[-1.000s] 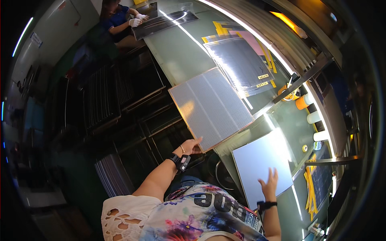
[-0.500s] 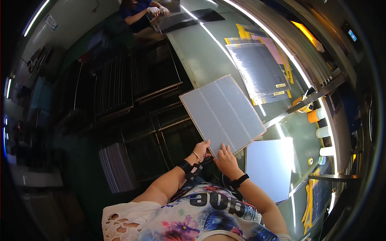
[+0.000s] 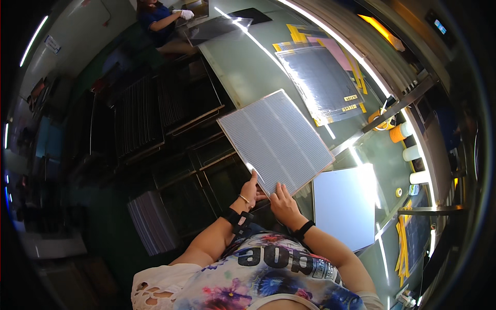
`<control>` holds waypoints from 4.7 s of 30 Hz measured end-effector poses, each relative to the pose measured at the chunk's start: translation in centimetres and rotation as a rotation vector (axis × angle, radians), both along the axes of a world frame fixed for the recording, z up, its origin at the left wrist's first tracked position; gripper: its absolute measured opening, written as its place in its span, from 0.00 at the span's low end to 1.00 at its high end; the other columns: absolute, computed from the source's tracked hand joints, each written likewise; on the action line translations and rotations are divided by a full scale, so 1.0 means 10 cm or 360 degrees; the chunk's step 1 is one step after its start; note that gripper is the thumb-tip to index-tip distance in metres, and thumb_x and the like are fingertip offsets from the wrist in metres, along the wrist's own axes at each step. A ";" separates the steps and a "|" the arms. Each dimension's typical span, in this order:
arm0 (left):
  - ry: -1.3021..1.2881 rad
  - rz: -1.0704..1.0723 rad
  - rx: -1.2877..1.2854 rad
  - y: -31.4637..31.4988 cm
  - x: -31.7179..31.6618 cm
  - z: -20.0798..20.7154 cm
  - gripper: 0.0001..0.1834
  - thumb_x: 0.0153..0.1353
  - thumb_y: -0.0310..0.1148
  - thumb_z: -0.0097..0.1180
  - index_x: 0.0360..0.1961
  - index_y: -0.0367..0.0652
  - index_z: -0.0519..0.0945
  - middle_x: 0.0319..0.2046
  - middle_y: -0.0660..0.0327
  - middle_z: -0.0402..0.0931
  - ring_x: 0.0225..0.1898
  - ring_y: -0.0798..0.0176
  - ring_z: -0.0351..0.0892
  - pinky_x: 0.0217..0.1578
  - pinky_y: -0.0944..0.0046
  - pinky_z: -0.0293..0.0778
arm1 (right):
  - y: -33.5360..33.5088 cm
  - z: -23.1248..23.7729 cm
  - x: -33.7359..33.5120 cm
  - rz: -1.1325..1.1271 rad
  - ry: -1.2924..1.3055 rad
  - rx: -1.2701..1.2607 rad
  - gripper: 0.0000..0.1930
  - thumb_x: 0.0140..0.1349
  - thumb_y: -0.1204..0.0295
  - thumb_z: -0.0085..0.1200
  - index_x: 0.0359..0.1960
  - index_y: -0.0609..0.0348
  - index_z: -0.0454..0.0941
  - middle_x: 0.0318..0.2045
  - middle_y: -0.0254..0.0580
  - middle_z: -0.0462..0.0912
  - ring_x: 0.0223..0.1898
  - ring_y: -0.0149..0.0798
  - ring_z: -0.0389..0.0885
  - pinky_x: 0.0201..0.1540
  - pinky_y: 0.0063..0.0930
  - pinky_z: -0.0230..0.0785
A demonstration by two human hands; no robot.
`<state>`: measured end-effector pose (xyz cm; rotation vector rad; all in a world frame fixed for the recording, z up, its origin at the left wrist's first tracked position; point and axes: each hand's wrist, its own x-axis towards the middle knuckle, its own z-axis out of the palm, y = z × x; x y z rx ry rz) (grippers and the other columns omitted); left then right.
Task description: Inspecting and organizing thin printed sheets on a light table in a manufacturing facility.
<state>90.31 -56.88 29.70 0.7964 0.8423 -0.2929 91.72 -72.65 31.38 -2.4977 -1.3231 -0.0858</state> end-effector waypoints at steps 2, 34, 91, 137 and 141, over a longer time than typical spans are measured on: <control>-0.0001 0.0025 0.0042 -0.03 0.03 0.05 0.37 0.57 0.64 0.34 0.42 0.36 0.71 0.35 0.50 0.76 0.32 0.56 0.79 0.28 0.61 0.78 | -0.01 0.02 0.02 -0.0013 0.0001 0.0007 0.10 0.49 0.75 0.48 0.32 0.69 0.67 0.46 0.69 0.68 0.48 0.63 0.69 0.52 0.41 0.63; -0.0700 -0.0173 0.3135 0.73 1.11 -0.24 0.28 0.44 0.34 0.61 0.46 0.32 0.68 0.47 0.42 0.67 0.50 0.40 0.64 0.54 0.50 0.58 | -1.55 2.09 -0.09 -0.0974 -0.0219 0.0695 0.10 0.48 0.83 0.51 0.34 0.61 0.79 0.36 0.43 0.80 0.31 0.37 0.80 0.30 0.23 0.73; -0.1303 -0.1629 0.0921 -2.37 1.62 0.45 0.08 0.61 0.33 0.48 0.32 0.39 0.74 0.27 0.59 0.78 0.26 0.66 0.78 0.25 0.72 0.72 | -2.21 -0.31 -2.47 -0.3024 0.0852 0.2425 0.02 0.54 0.80 0.49 0.27 0.65 0.70 0.20 0.38 0.76 0.21 0.27 0.75 0.22 0.17 0.69; -0.1446 -0.1458 0.0916 -2.26 1.61 0.48 0.07 0.62 0.30 0.45 0.33 0.38 0.75 0.27 0.57 0.78 0.26 0.65 0.79 0.26 0.71 0.74 | -2.31 -0.58 -2.53 -0.3062 0.0862 0.1842 0.07 0.52 0.77 0.53 0.21 0.62 0.68 0.16 0.34 0.72 0.19 0.25 0.71 0.23 0.19 0.66; -0.1399 -0.1476 0.0958 -2.28 1.65 0.41 0.07 0.62 0.29 0.45 0.33 0.38 0.74 0.27 0.57 0.78 0.26 0.65 0.79 0.26 0.71 0.74 | -2.32 -0.57 -2.49 -0.3121 0.0805 0.1697 0.07 0.51 0.76 0.54 0.21 0.62 0.68 0.15 0.35 0.72 0.18 0.27 0.70 0.23 0.23 0.63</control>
